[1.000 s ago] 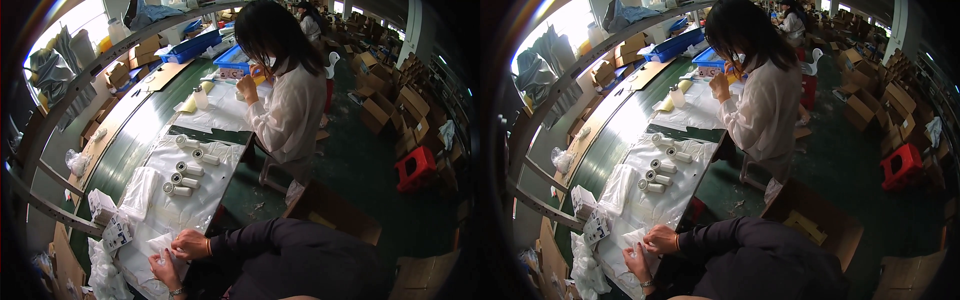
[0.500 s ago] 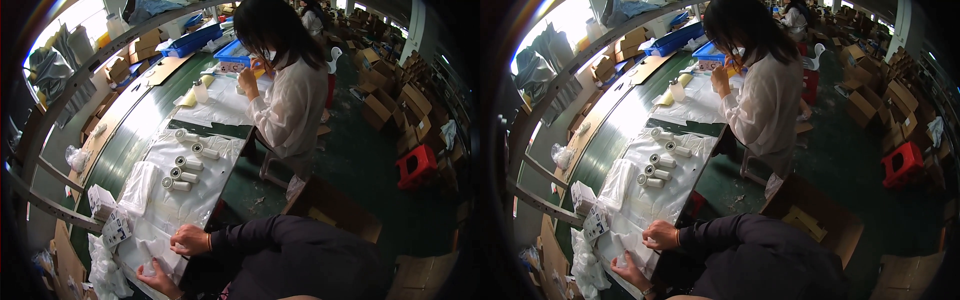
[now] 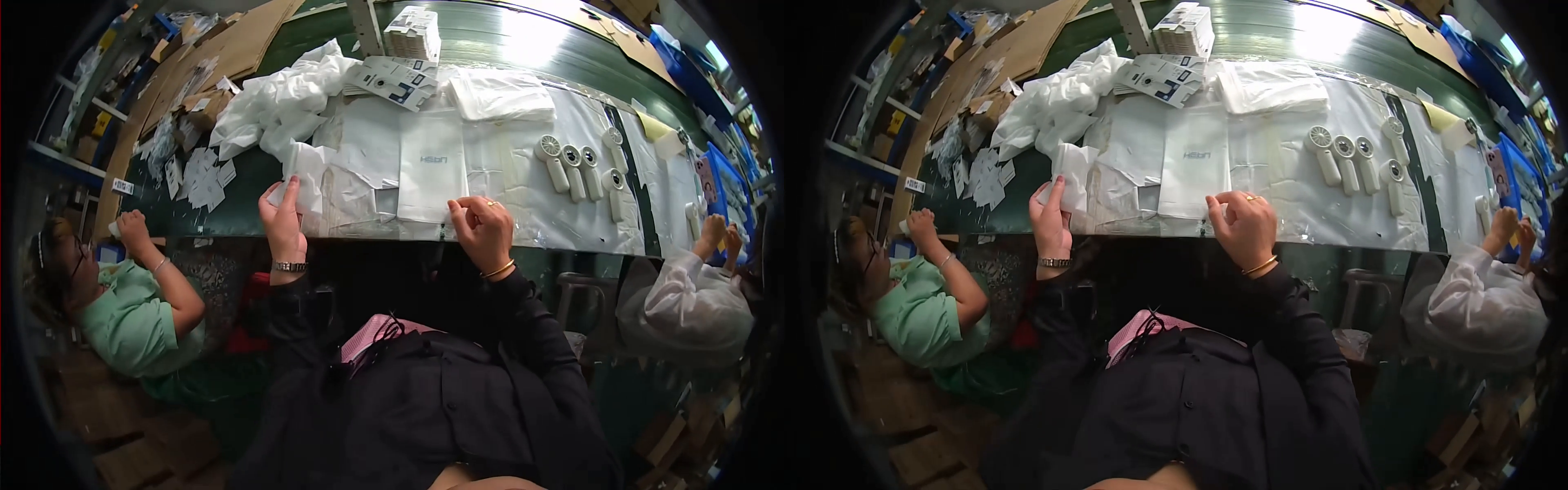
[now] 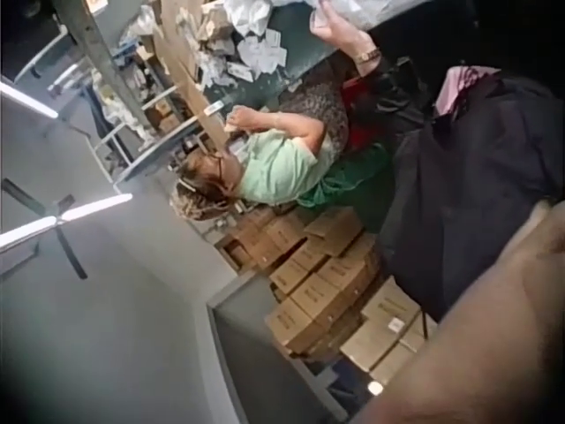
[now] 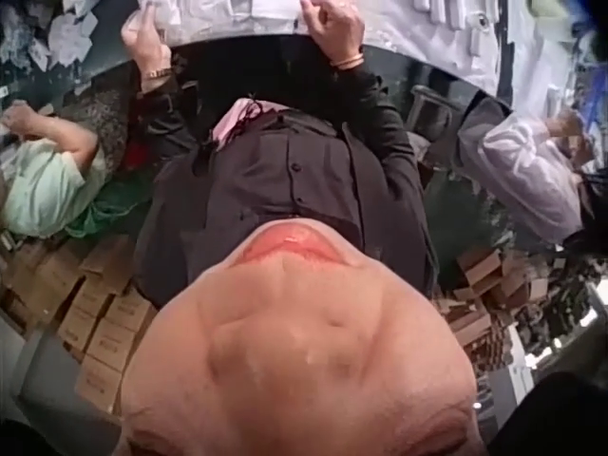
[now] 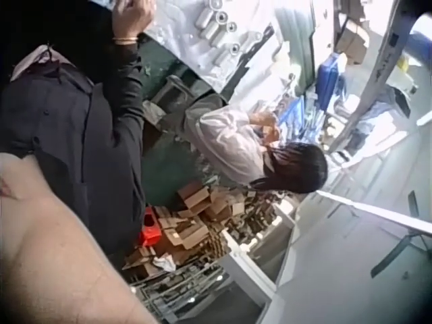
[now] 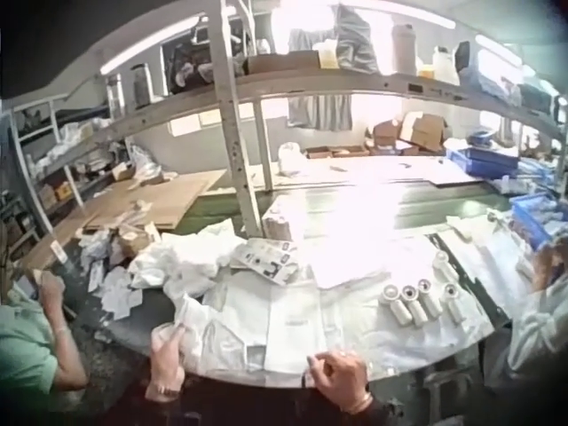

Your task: The person picks up a handheld fan and slides it into a plastic bag before folding the opening closed. After pressing the bag flat, the person sets the packaged fan aside and repeats the process with another fan.

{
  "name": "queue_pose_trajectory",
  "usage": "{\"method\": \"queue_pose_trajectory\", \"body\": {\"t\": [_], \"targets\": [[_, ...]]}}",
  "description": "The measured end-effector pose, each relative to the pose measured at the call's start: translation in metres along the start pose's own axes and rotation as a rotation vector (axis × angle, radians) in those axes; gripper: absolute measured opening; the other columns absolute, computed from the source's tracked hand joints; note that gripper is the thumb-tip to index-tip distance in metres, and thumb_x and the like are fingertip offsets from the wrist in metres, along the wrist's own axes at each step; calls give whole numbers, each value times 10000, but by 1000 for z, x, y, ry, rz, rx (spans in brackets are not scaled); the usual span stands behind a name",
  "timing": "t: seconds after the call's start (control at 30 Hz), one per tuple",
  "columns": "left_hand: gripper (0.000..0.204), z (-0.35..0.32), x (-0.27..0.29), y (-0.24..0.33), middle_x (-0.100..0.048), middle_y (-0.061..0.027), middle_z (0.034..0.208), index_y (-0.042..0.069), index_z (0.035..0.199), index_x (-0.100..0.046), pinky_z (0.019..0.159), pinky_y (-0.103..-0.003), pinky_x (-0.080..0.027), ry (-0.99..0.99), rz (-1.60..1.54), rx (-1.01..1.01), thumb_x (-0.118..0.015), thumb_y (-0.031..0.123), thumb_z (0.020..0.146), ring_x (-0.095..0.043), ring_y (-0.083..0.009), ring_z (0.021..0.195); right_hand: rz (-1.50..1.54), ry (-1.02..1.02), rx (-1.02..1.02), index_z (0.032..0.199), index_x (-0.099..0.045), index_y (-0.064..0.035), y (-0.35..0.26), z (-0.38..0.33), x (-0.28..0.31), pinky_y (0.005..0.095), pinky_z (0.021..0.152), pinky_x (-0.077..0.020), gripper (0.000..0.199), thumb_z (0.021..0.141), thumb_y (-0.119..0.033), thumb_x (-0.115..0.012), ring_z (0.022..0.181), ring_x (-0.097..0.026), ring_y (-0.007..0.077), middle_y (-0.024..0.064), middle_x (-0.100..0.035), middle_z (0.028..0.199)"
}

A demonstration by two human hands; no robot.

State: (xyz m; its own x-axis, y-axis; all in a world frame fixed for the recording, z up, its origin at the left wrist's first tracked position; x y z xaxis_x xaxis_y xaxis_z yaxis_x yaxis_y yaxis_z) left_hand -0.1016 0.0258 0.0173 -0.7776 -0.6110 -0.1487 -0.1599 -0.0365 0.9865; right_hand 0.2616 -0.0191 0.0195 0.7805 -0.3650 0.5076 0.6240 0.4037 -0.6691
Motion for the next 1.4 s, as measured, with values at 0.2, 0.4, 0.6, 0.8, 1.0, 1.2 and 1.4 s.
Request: {"method": "queue_pose_trajectory", "body": {"t": [0.2, 0.4, 0.6, 0.8, 1.0, 1.2, 1.4], "targets": [[475, 44, 15, 1, -706, -111, 1168, -23, 1288, -563, 823, -328, -606, -38, -80, -24, -854, 141, 949, -717, -190, 1001, 2, -1, 12, 833, -737, -63, -2, -2, -2, 362, 582, -401, 163, 928, -168, -819, 556, -523, 199, 38, -526, 607], [432, 76, 27, 8, -700, -132, 1171, -40, 1261, -579, 835, -375, -623, 176, -239, -51, -840, 102, 947, -728, -231, 993, -28, 5, 19, 826, -733, -60, 1, -3, -1, 358, 583, -402, 172, 927, -167, -823, 560, -529, 200, 39, -523, 611], [382, 117, 39, -23, -707, -148, 1169, -62, 1251, -605, 865, -405, -638, 26, -234, -86, -813, 76, 962, -740, -274, 1018, -73, 18, 10, 811, -726, -59, 1, -1, 4, 369, 594, -418, 177, 917, -162, -824, 567, -545, 219, 43, -529, 610], [343, 141, 40, -34, -736, -162, 1214, -90, 1278, -650, 902, -354, -610, -70, -54, -115, -757, 93, 1009, -747, -251, 1044, -60, 31, -7, 770, -708, -115, 3, 1, 1, 393, 665, -471, 209, 909, -227, -816, 616, -614, 237, 17, -561, 596], [377, 126, 34, -29, -692, -186, 1307, -84, 1261, -667, 905, -333, -579, 68, 361, -326, -795, 134, 982, -716, -256, 1115, -43, 60, 1, 793, -729, -109, 5, -2, 4, 381, 634, -464, 175, 912, -204, -815, 615, -611, 225, 18, -571, 603], [487, 20, 5, 1, -640, -215, 1369, -83, 1333, -619, 982, -383, -526, 369, 693, -568, -814, 185, 977, -654, -270, 1168, 213, 171, -216, 983, -765, -22, 13, 5, 31, 315, 549, -382, 113, 975, -129, -802, 590, -507, 97, 7, -543, 619], [421, -45, -14, -5, -606, -116, 1415, 16, 1363, -632, 1080, -408, -452, 127, 459, -536, -779, 190, 1010, -572, -229, 1250, 442, 87, -466, 1147, -747, 7, 28, 21, 98, 295, 680, -463, 332, 1113, -299, -623, 704, -568, 94, 18, -652, 770]]}}
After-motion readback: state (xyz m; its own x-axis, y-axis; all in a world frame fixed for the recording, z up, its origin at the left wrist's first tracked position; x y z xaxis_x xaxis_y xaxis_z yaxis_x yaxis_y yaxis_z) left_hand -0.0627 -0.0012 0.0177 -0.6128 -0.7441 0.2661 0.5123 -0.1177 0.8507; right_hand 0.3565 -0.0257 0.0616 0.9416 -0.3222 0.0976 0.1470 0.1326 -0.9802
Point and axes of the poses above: each hand's wrist, its own z-axis towards the middle knuckle, its own x-axis out of the back of the hand, y = z × x, the point moved 2 cm from there along z, towards the middle knuckle
